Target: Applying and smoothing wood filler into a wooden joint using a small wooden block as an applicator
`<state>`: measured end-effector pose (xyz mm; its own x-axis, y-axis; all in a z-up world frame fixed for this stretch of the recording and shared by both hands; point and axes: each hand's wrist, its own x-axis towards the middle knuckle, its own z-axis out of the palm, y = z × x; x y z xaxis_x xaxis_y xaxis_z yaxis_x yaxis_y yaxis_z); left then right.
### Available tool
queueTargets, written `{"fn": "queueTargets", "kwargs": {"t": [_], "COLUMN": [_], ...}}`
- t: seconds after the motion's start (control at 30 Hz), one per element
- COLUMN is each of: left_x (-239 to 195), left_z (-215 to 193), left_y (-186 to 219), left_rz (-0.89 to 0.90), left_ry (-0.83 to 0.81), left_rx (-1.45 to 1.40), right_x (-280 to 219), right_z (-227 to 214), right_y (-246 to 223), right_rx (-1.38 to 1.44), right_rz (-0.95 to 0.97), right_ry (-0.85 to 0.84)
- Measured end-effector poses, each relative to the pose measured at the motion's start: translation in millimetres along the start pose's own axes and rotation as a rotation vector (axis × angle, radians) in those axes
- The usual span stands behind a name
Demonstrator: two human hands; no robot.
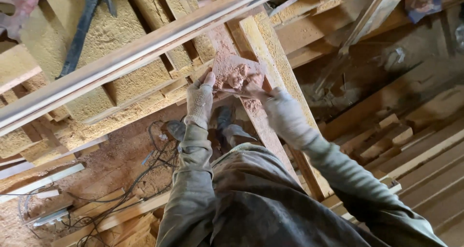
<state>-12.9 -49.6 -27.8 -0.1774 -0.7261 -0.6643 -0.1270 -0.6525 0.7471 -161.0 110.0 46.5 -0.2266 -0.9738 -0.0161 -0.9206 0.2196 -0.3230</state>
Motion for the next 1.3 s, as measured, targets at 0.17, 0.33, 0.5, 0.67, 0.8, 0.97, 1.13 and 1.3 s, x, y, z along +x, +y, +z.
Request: {"fn": "queueTargets", "kwargs": {"t": [0.17, 0.33, 0.5, 0.67, 0.8, 0.97, 1.13, 1.3], "left_x": [-34, -21, -89, -40, -41, -51, -50, -45], "left_z": [4, -6, 14, -2, -13, -18, -18, -17], "left_y": [37, 19, 61, -37, -35, -12, -29, -41], "left_rz": [-0.061, 0.005, 0.064, 0.052, 0.047, -0.031, -0.014, -0.025], "left_ry": [-0.001, 0.050, 0.102, 0.057, 0.034, -0.058, -0.133, -0.090], "left_rx": [-0.171, -0.032, -0.084, -0.065, 0.059, 0.147, 0.087, -0.047], "right_x": [39, 31, 18, 3, -20, -14, -17, -6], "right_z": [-79, -20, -67, 45, 43, -26, 53, 47], "right_y": [-61, -21, -30, -15, -26, -35, 46, 41], "right_rx": [0.096, -0.247, 0.060, 0.035, -0.161, 0.216, 0.252, 0.212], "right_rz": [0.132, -0.268, 0.088, 0.002, 0.003, 0.174, 0.132, 0.014], "right_ry": [-0.250, 0.013, -0.112, 0.145, 0.014, -0.072, 0.213, 0.271]}}
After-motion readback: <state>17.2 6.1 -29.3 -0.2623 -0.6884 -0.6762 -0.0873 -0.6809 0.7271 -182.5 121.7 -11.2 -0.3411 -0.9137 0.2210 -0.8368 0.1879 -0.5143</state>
